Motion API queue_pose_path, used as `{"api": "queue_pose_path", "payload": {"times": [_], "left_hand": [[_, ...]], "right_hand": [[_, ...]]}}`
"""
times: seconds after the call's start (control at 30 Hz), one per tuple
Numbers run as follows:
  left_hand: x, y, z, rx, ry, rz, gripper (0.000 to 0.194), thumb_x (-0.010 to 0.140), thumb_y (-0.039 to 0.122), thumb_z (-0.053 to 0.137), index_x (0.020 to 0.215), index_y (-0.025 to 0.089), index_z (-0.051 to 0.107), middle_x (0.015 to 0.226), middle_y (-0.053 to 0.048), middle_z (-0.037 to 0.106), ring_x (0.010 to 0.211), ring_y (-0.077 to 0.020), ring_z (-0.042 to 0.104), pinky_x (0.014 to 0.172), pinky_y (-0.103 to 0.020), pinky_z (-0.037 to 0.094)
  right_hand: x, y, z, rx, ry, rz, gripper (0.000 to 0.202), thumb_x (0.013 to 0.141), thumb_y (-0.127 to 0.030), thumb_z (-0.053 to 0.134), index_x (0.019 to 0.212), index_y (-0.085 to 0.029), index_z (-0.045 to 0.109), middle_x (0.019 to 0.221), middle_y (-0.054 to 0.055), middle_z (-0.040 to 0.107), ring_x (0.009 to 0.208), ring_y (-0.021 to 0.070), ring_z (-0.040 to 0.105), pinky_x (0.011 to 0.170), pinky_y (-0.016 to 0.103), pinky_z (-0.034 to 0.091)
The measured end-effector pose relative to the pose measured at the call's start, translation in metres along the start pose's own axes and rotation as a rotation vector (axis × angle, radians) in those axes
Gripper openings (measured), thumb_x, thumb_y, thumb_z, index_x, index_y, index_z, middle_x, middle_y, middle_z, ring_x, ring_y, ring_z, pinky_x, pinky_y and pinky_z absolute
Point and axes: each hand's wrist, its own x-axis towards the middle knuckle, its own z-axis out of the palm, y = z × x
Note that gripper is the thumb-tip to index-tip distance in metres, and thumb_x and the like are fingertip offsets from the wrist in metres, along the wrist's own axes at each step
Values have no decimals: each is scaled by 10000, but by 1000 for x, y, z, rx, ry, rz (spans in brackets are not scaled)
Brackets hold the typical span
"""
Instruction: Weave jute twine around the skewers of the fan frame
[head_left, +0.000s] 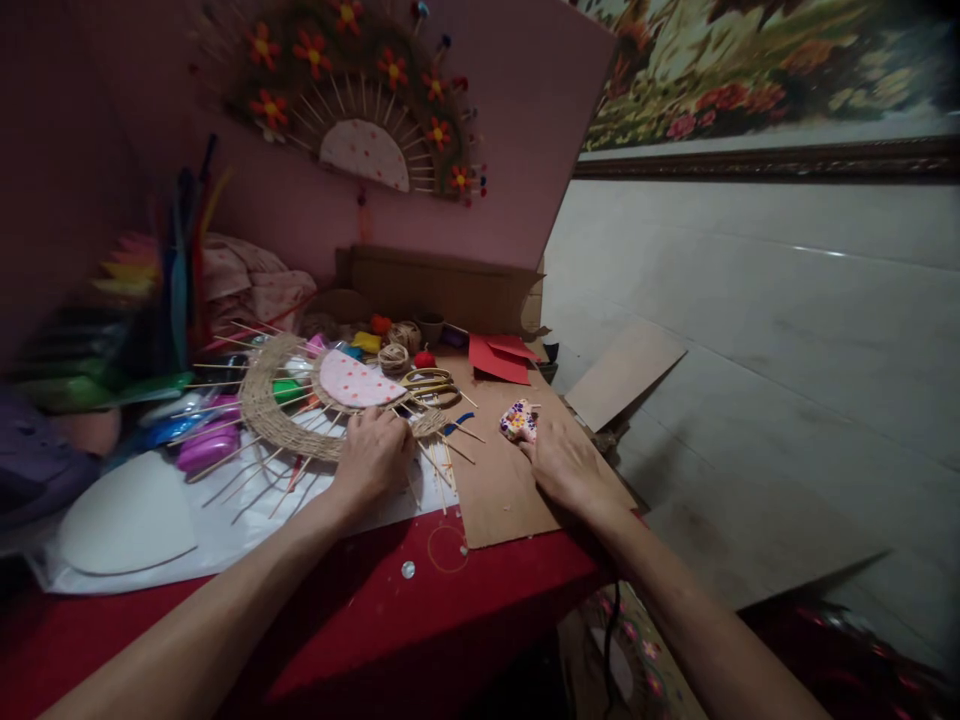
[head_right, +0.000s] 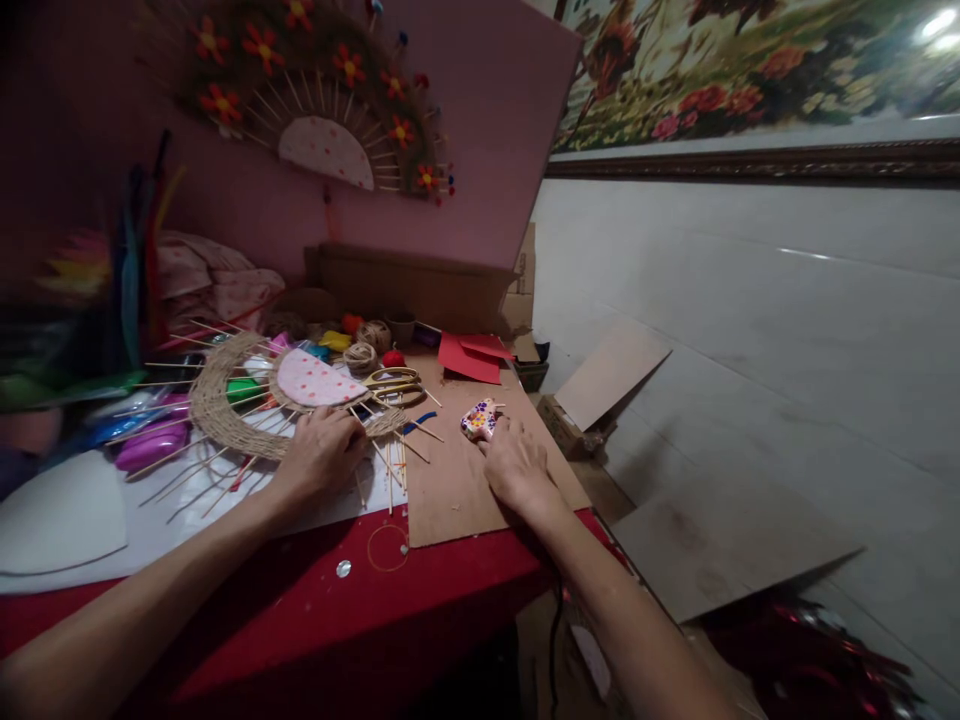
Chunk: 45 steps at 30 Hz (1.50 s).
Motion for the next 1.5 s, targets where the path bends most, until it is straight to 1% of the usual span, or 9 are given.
{"api": "queue_pose_path", "payload": {"times": [0.13, 0.27, 0.4, 0.53, 0.87, 1.0, 1.13, 1.33, 1.5], "left_hand": [[0, 1, -3, -9, 19, 6, 198, 847, 218, 453, 753, 181, 624, 883, -88, 661, 915, -271, 490, 752, -390, 329], [-1, 1, -5, -37, 40, 3, 168, 834, 205, 476, 753, 182, 621, 875, -83, 661, 907, -261, 487, 758, -383, 335], [-2, -1, -5, -31, 55, 14, 156, 830, 200, 485, 740, 188, 611, 862, -79, 659, 896, -255, 485, 756, -379, 334], [-3, -1, -5, 4, 69, 40, 172, 847, 201, 469, 734, 188, 599, 863, -81, 653, 894, -250, 487, 767, -382, 336], [-4, 4, -14, 142, 109, 140, 195, 862, 211, 466, 755, 174, 624, 856, -98, 643, 901, -277, 483, 783, -414, 326], [-5, 4, -15, 161, 131, 157, 186, 860, 208, 477, 756, 171, 627, 841, -95, 643, 901, -275, 487, 786, -412, 326], [-6, 4, -16, 168, 126, 169, 180, 850, 192, 482, 751, 165, 631, 836, -93, 642, 884, -276, 489, 774, -414, 329], [-7, 5, -18, 168, 119, 162, 212, 866, 201, 458, 747, 162, 630, 838, -107, 638, 886, -280, 483, 779, -424, 327], [-8, 5, -18, 167, 119, 170, 203, 865, 196, 458, 760, 161, 628, 842, -104, 634, 884, -276, 481, 780, -421, 331]], "right_hand": [[-20, -31, -17, 66, 185, -163, 222, 922, -273, 445, 1006, -149, 609, 1055, 160, 617, 996, 268, 544, 817, 358, 355], [-30, -69, -24, 377, 44, -378, 228, 932, -277, 441, 874, -194, 645, 913, 77, 671, 856, 188, 592, 746, 296, 386], [-25, -93, -17, 385, -44, -353, 246, 886, -375, 525, 847, -179, 668, 844, 108, 683, 787, 215, 598, 665, 311, 379], [-17, -102, -14, 378, -126, -329, 200, 854, -320, 552, 812, -183, 690, 811, 117, 692, 770, 220, 604, 647, 307, 370], [-10, -103, 4, 687, -45, -276, 156, 817, -207, 528, 751, -182, 668, 748, 67, 680, 736, 174, 595, 673, 270, 402], [-8, -103, 1, 1086, -428, -113, 118, 830, -211, 487, 747, -185, 567, 507, -32, 557, 422, 102, 502, 446, 210, 377], [-11, -104, -4, 1424, -746, 28, 116, 862, -165, 421, 764, -180, 480, 516, -42, 549, 399, 79, 518, 428, 177, 424], [-13, -106, -1, 1846, -957, 139, 128, 761, -55, 478, 796, -176, 462, 581, -60, 480, 439, 43, 429, 436, 144, 333], [-12, -107, 10, 2083, -985, 183, 203, 723, -33, 479, 834, -195, 426, 566, -76, 445, 402, 30, 301, 409, 143, 189]]}}
